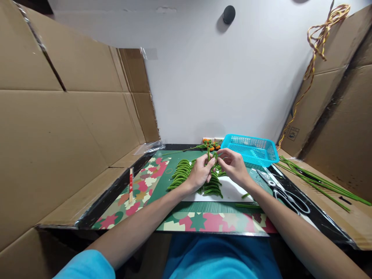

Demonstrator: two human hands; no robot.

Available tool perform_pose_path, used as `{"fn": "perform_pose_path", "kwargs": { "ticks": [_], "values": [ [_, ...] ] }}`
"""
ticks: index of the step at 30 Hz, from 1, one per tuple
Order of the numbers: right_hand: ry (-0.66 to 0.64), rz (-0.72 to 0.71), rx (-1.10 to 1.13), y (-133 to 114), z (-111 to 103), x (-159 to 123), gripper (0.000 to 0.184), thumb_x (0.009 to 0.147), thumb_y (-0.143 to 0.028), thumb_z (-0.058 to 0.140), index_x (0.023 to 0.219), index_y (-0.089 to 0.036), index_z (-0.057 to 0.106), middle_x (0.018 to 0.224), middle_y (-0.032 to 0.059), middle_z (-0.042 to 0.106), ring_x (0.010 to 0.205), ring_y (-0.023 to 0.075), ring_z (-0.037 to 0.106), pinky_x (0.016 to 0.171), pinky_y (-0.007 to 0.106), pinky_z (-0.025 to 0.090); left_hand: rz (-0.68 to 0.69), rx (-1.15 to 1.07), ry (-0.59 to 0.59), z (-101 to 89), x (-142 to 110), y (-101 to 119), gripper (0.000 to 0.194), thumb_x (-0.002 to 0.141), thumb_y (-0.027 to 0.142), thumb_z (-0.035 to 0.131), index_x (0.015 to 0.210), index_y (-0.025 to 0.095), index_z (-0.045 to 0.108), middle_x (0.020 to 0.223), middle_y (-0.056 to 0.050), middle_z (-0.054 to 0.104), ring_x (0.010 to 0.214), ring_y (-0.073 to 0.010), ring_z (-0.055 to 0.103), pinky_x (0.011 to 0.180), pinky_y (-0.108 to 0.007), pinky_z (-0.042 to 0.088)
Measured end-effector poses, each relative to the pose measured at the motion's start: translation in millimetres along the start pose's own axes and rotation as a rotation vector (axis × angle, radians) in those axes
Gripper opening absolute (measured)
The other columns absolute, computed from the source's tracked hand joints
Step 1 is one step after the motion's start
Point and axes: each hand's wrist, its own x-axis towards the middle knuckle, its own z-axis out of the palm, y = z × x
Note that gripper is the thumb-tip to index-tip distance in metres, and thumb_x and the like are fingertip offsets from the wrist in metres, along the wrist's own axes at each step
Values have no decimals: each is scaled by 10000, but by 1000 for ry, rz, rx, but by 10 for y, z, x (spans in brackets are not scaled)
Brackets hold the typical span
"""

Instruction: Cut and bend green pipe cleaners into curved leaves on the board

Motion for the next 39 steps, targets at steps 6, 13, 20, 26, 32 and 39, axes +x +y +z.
{"fn": "perform_pose_path", "kwargs": {
  "ticks": [6,13,20,26,32,39],
  "values": [
    [10,4,6,-10,4,0,181,878,-304,656,1011,-185,690,740,1,674,539,129,579,493,248,422,8,28,-9,7,-17,3,423,981,611,615,1008,197,537,700,71,562,355,-37,466,335,-159,330],
    [19,29,38,14,-5,6,135,849,-309,683,938,-208,677,696,0,674,521,144,583,464,254,453,23,59,-17,22,-30,22,416,969,607,631,990,209,508,707,72,560,357,-51,459,337,-185,333],
    [37,55,95,27,5,12,118,830,-320,686,810,-218,629,594,-20,634,432,140,569,424,260,460,37,118,19,21,-30,20,376,953,560,661,915,220,504,697,51,622,412,-78,486,398,-206,354],
    [40,34,58,20,14,4,119,841,-324,673,827,-212,635,644,0,670,464,150,606,452,266,487,51,148,72,19,-9,34,376,900,546,713,866,210,548,703,18,654,557,-119,566,532,-224,438],
    [11,-47,-66,-9,0,-16,219,893,-288,635,1082,-202,705,836,43,747,575,146,623,518,252,476,60,155,102,14,-3,39,371,893,553,709,863,210,571,690,12,651,595,-139,586,577,-242,466],
    [7,-98,-148,-18,-12,-21,248,902,-241,597,1090,-196,753,991,68,759,602,134,596,539,255,454,64,167,136,2,8,11,335,875,510,725,842,206,591,653,26,612,570,-132,550,561,-236,448]
  ]
}}
